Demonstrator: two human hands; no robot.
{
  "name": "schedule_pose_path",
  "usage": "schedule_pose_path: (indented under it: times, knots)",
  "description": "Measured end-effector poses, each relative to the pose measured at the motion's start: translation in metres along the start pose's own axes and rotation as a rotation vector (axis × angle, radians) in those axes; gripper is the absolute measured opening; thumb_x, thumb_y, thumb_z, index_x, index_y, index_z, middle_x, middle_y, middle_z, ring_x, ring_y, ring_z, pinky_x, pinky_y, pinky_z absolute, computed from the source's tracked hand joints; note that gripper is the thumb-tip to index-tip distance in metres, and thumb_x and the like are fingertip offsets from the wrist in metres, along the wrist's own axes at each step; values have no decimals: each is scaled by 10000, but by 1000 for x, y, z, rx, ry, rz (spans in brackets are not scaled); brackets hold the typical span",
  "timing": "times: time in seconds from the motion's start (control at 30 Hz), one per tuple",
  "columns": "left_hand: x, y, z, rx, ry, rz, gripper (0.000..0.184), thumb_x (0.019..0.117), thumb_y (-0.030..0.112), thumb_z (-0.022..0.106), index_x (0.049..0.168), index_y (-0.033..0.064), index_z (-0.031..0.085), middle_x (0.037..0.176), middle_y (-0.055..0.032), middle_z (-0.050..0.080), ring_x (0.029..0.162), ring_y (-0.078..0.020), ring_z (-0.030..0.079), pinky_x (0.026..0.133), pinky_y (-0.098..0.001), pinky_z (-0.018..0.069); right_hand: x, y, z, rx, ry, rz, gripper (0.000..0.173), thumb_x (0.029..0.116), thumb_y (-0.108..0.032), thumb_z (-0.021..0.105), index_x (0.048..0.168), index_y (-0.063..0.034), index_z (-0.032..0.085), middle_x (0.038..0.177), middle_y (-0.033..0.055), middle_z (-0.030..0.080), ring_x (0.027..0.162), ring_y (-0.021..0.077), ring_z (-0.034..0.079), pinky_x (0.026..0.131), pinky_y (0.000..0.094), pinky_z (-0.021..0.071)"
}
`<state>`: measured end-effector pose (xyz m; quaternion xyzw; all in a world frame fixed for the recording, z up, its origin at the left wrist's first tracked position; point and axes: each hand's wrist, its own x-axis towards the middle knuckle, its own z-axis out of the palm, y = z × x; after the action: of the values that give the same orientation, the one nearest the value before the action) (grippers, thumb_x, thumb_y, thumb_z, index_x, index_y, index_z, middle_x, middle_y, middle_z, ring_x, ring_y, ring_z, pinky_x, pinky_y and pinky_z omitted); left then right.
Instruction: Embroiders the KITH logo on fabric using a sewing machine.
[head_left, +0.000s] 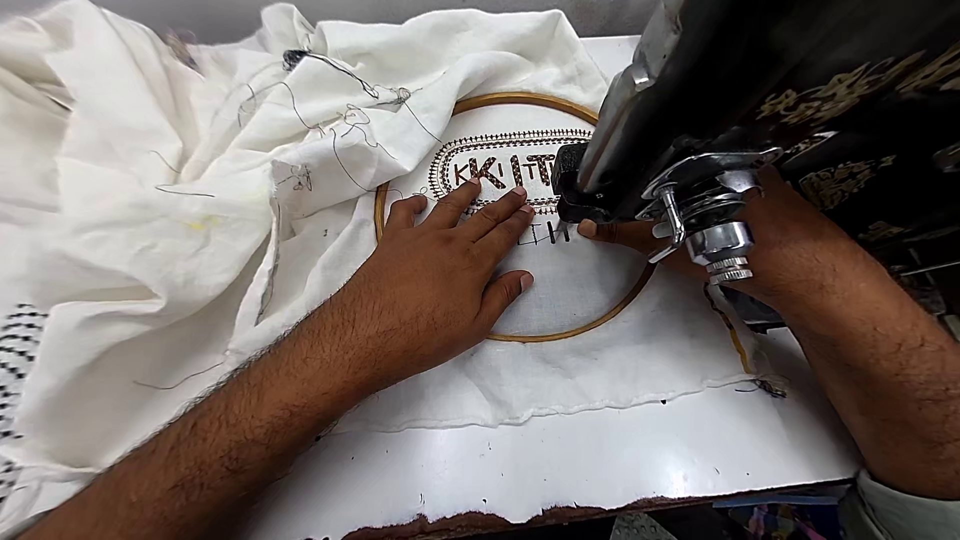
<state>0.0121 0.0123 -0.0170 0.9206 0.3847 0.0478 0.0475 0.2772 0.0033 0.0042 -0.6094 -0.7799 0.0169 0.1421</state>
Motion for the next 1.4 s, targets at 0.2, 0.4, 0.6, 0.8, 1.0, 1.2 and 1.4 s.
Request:
schedule_pose_path:
  times: [0.2,0.4,0.6,0.8,1.0,1.2,1.4]
  knots:
    - [-4,5,-3,5,-19,5,628,1079,518,263,1586,187,427,1656,14,377,1539,-304,314,1152,-649,280,2,0,-2,-27,-66,28,532,883,-523,743,963,1,702,950,204,691,1012,386,660,849,571,499]
    - [-7,8,-5,10,-30,12,632,1078,517,254,1584,185,433,1649,6,391,1531,-309,330,1142,-655,290,-2,-4,-7,-46,-79,-1,474,888,-454,754,1016,0,702,969,208,689,1023,397,651,857,565,490]
    - [-9,8,-9,31,-57,-8,639,1072,533,249,1588,199,426,1651,14,387,1523,-316,340,1120,-648,322,-2,-4,-3,-17,-37,-32,503,879,-523,712,1016,-39,721,966,172,702,1026,357,657,868,539,494]
    - [-12,7,-10,67,-54,-5,647,1065,548,253,1572,199,450,1644,20,397,1492,-324,381,1063,-618,376,6,121,134,16,66,-98,415,967,-677,477,1157,-373,687,1134,-79,689,1146,112,611,1004,442,473]
    - [1,-16,-7,39,42,-20,591,1083,488,295,1520,148,502,1592,-65,462,1439,-336,450,1038,-624,392,6,27,33,18,-49,13,570,871,-646,670,1151,-152,719,1124,113,697,1151,289,633,972,542,497]
    - [-16,-2,-32,146,-65,-67,608,1074,515,337,1408,92,619,1423,-104,628,1241,-329,640,962,-587,502,3,1,8,77,-14,-17,444,885,-482,738,1065,-75,732,1032,141,716,1048,305,667,899,523,508]
    - [-13,17,-28,59,121,-57,453,1055,465,447,1095,135,754,940,-34,706,835,-243,689,663,-477,532,-5,-4,22,101,203,-89,278,876,-167,706,1067,34,697,1076,250,691,1093,418,637,960,576,463]
